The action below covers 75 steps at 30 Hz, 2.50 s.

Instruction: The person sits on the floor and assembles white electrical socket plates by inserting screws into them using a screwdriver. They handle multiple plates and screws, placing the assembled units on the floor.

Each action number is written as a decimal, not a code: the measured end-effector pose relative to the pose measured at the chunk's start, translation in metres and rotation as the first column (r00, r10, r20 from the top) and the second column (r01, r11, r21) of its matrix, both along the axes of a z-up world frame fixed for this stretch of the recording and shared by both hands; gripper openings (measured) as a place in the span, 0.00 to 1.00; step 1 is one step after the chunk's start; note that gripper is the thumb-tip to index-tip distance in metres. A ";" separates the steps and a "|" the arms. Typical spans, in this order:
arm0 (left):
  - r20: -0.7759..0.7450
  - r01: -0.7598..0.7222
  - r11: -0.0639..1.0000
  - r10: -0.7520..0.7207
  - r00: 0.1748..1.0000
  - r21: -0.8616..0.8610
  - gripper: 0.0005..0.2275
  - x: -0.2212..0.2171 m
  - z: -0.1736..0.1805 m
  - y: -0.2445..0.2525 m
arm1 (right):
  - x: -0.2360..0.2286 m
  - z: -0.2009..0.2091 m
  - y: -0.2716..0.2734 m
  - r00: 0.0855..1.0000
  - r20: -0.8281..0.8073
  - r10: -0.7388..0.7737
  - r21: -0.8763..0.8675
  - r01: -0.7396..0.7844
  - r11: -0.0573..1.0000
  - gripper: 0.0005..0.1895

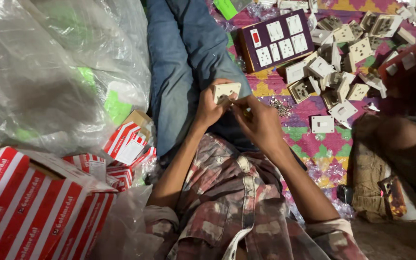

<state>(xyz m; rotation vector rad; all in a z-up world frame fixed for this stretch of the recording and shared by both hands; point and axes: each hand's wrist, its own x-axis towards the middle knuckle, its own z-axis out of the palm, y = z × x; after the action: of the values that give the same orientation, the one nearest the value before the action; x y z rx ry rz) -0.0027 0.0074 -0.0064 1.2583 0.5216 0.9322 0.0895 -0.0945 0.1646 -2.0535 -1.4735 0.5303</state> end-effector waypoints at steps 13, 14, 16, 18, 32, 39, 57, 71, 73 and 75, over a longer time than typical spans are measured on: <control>-0.120 -0.100 0.973 0.127 0.985 0.210 0.12 0.002 0.006 0.003 | -0.004 -0.024 0.022 0.959 0.264 0.099 0.077 -0.123 0.989 0.07; -0.147 -0.080 0.977 0.110 0.983 0.197 0.12 0.003 0.005 0.003 | -0.005 -0.024 0.022 0.938 0.317 0.138 0.006 -0.148 0.989 0.07; -0.197 -0.037 0.984 0.072 0.978 0.174 0.13 0.003 0.003 0.004 | -0.006 -0.025 0.023 0.885 0.412 0.217 -0.133 -0.177 0.975 0.07; -0.217 -0.023 0.981 0.065 0.974 0.192 0.13 0.002 0.002 0.005 | -0.007 -0.025 0.027 0.867 0.430 0.251 -0.168 -0.197 0.966 0.09; -0.157 -0.086 0.964 0.128 0.979 0.250 0.11 0.007 -0.019 0.005 | 0.001 -0.016 0.051 0.985 0.119 0.121 0.051 -0.128 0.991 0.09; -0.058 -0.122 0.961 0.140 0.988 0.249 0.11 0.009 -0.017 0.003 | -0.018 -0.013 0.044 0.976 0.215 0.038 0.047 -0.049 0.998 0.10; -0.030 -0.166 0.929 0.186 0.982 0.331 0.14 -0.003 0.032 -0.003 | 0.009 -0.079 0.002 0.232 -0.951 -0.205 -0.070 0.485 0.872 0.06; -0.090 -0.150 0.838 0.229 0.969 0.524 0.11 -0.007 0.040 -0.007 | -0.006 -0.030 -0.008 0.866 0.351 -0.357 0.294 0.260 0.920 0.10; -0.101 -0.138 0.860 0.214 0.972 0.492 0.11 -0.008 0.043 -0.008 | -0.004 -0.026 -0.010 0.871 0.345 -0.350 0.345 0.229 0.910 0.07; -0.098 -0.122 0.856 0.196 0.976 0.502 0.10 -0.010 0.043 -0.011 | -0.004 -0.023 -0.015 0.881 0.326 -0.343 0.281 0.256 0.925 0.08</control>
<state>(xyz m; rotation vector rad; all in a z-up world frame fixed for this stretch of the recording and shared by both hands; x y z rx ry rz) -0.0130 -0.0032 0.0369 1.7791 0.5250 1.1658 0.0858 -0.1096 0.1417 -2.2144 -1.2959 -0.1607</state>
